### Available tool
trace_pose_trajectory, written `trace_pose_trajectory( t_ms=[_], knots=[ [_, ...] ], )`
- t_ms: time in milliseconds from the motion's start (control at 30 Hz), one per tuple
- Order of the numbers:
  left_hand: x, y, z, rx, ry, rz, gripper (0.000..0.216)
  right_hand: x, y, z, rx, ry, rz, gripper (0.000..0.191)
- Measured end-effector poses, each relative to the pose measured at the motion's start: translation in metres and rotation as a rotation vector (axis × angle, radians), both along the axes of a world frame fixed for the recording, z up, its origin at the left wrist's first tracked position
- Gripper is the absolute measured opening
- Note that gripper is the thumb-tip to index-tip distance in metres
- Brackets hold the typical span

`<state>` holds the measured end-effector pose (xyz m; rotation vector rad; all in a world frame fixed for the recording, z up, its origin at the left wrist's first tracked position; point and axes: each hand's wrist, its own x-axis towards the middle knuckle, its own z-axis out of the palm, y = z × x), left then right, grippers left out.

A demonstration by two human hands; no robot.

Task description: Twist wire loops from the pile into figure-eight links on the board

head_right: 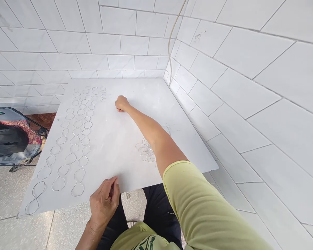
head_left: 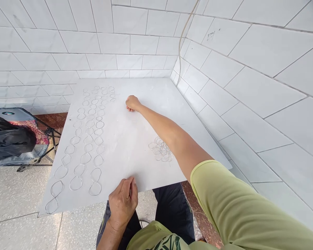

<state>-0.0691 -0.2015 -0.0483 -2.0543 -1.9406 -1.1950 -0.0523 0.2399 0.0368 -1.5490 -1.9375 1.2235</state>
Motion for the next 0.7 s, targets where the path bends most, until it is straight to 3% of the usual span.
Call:
trace_pose_trajectory(
  t_ms=[100,233,400,567,700],
  knots=[
    [-0.002,0.001,-0.001,0.001,0.010,0.012,0.012,0.031,-0.012,0.007,0.054,0.009,0.015,0.008],
    [-0.004,0.008,-0.004,0.055,0.011,0.055,0.013,0.090,-0.029,0.025,0.241,0.021,0.137,0.014],
    [-0.005,0.015,-0.007,0.082,-0.010,0.057,0.012,0.175,-0.077,0.046,0.282,-0.050,0.193,0.012],
    [-0.005,0.015,-0.005,0.109,0.006,0.077,0.008,0.235,-0.110,0.043,0.247,-0.143,0.127,0.011],
    [-0.004,0.015,-0.004,0.111,0.010,0.094,0.007,0.250,-0.114,0.036,0.232,-0.194,0.064,0.012]
  ],
)
